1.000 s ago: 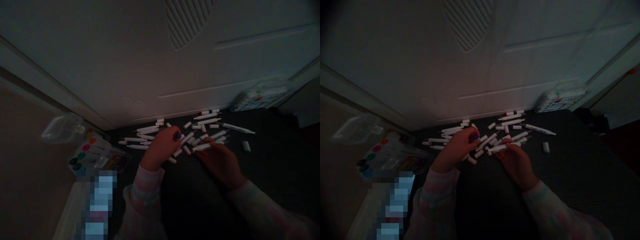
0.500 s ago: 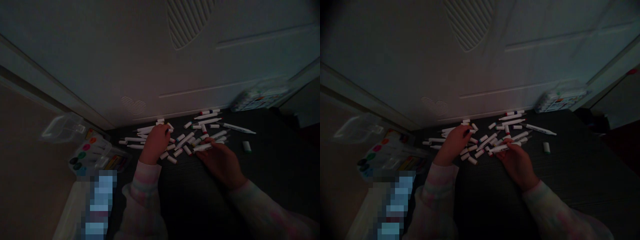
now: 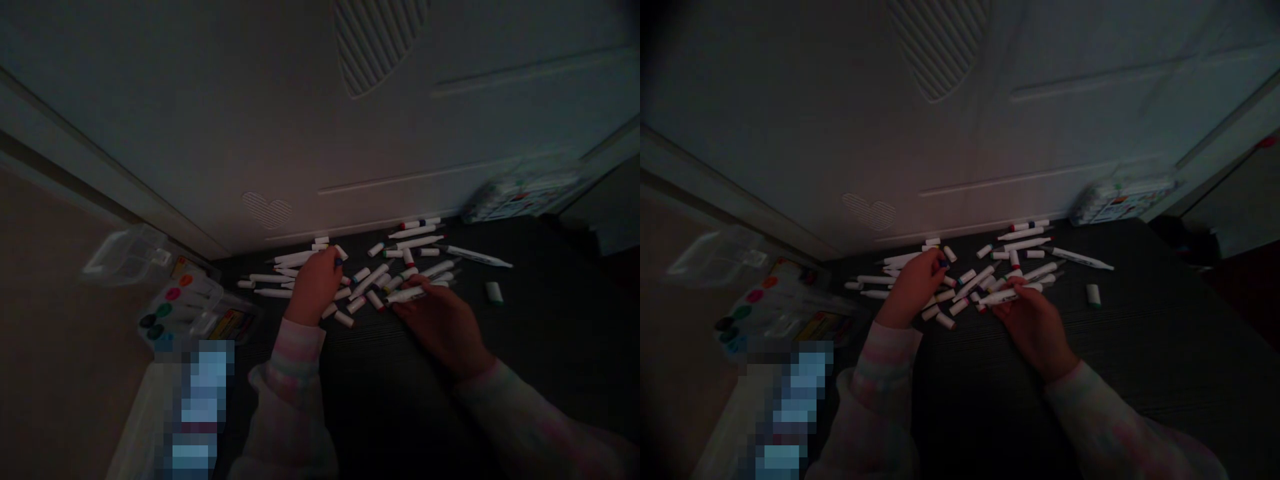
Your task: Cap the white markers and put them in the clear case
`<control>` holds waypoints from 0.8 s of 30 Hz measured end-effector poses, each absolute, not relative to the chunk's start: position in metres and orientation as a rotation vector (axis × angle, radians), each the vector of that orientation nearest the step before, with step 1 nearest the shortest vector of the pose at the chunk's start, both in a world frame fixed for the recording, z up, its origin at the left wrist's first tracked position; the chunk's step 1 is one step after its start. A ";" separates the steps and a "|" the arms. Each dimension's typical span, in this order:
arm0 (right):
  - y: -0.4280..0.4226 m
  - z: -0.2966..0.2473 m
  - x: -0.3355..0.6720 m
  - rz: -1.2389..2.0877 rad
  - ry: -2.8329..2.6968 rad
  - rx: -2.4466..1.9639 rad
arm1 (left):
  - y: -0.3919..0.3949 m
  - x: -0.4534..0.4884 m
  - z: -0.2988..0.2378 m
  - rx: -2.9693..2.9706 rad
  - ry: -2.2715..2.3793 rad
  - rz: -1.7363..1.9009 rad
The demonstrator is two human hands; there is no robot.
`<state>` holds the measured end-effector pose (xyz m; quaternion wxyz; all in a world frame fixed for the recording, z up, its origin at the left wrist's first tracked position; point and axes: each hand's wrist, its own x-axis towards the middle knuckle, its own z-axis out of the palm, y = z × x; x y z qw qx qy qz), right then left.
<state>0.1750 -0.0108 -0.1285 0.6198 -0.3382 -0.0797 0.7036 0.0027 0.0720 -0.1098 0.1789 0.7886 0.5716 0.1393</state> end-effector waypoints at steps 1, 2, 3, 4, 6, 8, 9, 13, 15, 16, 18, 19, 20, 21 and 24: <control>-0.011 -0.128 0.175 1.618 -0.173 -0.781 | 0.072 0.003 -0.110 2.237 1.614 0.393; -0.011 -0.128 0.175 1.618 -0.159 -0.783 | 0.072 0.003 -0.110 2.241 1.614 0.393; -0.011 -0.128 0.175 1.619 -0.146 -0.783 | 0.072 0.003 -0.110 2.243 1.615 0.393; -0.011 -0.127 0.175 1.616 -0.135 -0.782 | 0.072 0.003 -0.110 2.243 1.618 0.392; -0.011 -0.127 0.175 1.609 -0.122 -0.788 | 0.072 0.002 -0.110 2.241 1.625 0.393; -0.011 -0.127 0.175 1.601 -0.116 -0.801 | 0.072 0.002 -0.110 2.241 1.633 0.393; -0.011 -0.127 0.175 1.600 -0.112 -0.805 | 0.072 0.002 -0.110 2.242 1.638 0.391; -0.010 -0.126 0.174 1.612 -0.094 -0.785 | 0.073 0.001 -0.108 2.243 1.664 0.385; -0.009 -0.125 0.174 1.609 -0.081 -0.785 | 0.073 0.000 -0.108 2.243 1.673 0.379; -0.009 -0.124 0.174 1.606 -0.075 -0.793 | 0.073 0.000 -0.108 2.244 1.674 0.375; -0.009 -0.124 0.174 1.599 -0.062 -0.817 | 0.073 0.000 -0.107 2.246 1.672 0.367; -0.009 -0.124 0.174 1.597 -0.056 -0.827 | 0.073 0.000 -0.107 2.246 1.669 0.365; -0.009 -0.124 0.174 1.598 -0.050 -0.833 | 0.073 0.000 -0.107 2.245 1.667 0.362; -0.010 -0.123 0.174 1.602 -0.047 -0.834 | 0.072 0.000 -0.107 2.242 1.667 0.359; -0.011 -0.124 0.175 1.609 -0.054 -0.815 | 0.071 0.000 -0.106 2.232 1.667 0.352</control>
